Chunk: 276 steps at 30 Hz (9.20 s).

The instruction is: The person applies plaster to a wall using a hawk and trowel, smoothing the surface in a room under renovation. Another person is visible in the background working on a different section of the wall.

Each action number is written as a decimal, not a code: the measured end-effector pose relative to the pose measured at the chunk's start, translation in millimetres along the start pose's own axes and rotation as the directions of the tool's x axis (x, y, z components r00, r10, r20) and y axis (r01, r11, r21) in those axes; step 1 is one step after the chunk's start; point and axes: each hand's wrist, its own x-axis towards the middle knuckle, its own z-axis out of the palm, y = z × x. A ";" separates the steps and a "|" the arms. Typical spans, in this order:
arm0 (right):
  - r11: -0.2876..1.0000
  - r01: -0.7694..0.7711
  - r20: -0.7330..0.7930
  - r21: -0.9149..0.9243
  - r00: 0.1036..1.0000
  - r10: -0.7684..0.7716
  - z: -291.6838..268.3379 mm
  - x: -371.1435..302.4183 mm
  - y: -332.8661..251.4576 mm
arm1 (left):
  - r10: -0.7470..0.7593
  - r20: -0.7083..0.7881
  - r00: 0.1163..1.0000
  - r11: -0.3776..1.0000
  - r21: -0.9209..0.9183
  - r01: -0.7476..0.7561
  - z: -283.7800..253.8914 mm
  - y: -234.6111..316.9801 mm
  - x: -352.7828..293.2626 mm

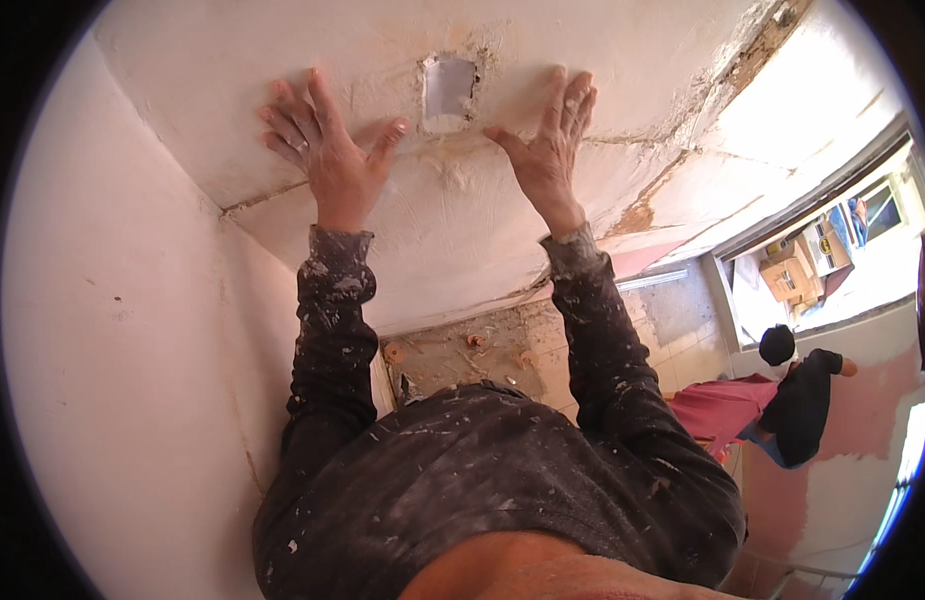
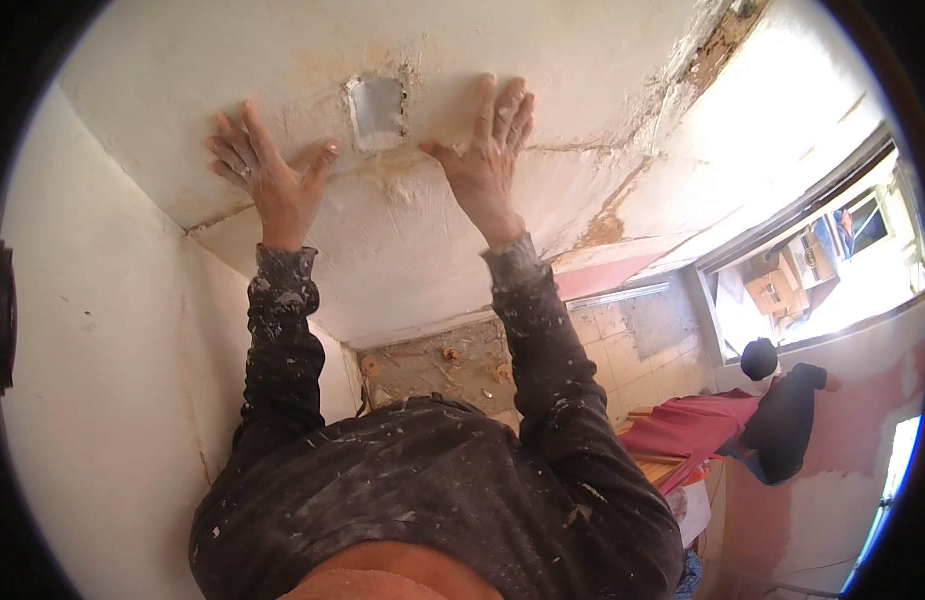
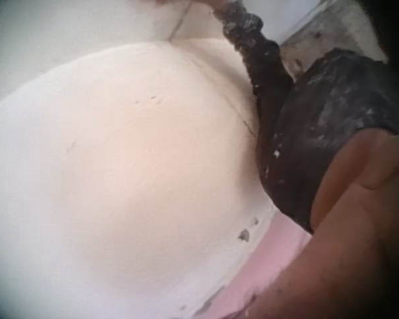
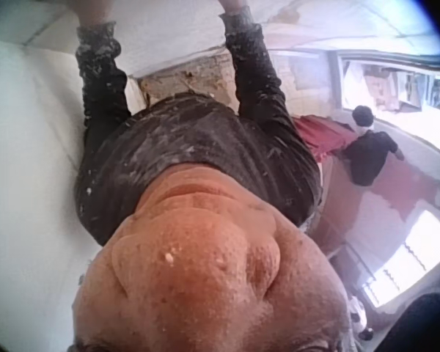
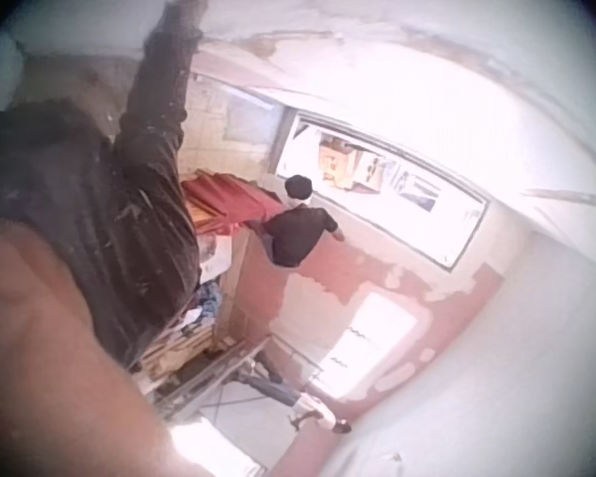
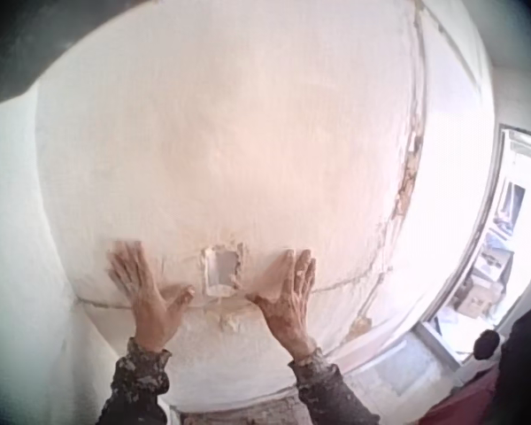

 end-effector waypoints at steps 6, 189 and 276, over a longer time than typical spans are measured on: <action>0.959 -0.198 -0.144 0.202 0.963 0.229 30.9 -10.8 -20.6 | -0.168 -0.005 0.986 0.986 -0.002 0.168 18.5 29.3 -9.1; -0.878 -0.072 -0.422 0.473 -0.894 -0.154 -837.2 -1193.0 585.8 | 0.105 0.131 -0.986 0.973 0.190 0.129 704.7 1498.5 -920.9; -0.828 -0.531 -0.879 0.182 -0.466 0.105 -818.3 -1120.8 554.7 | 0.011 -0.588 -0.809 0.982 -0.147 0.120 324.5 1519.7 -1081.7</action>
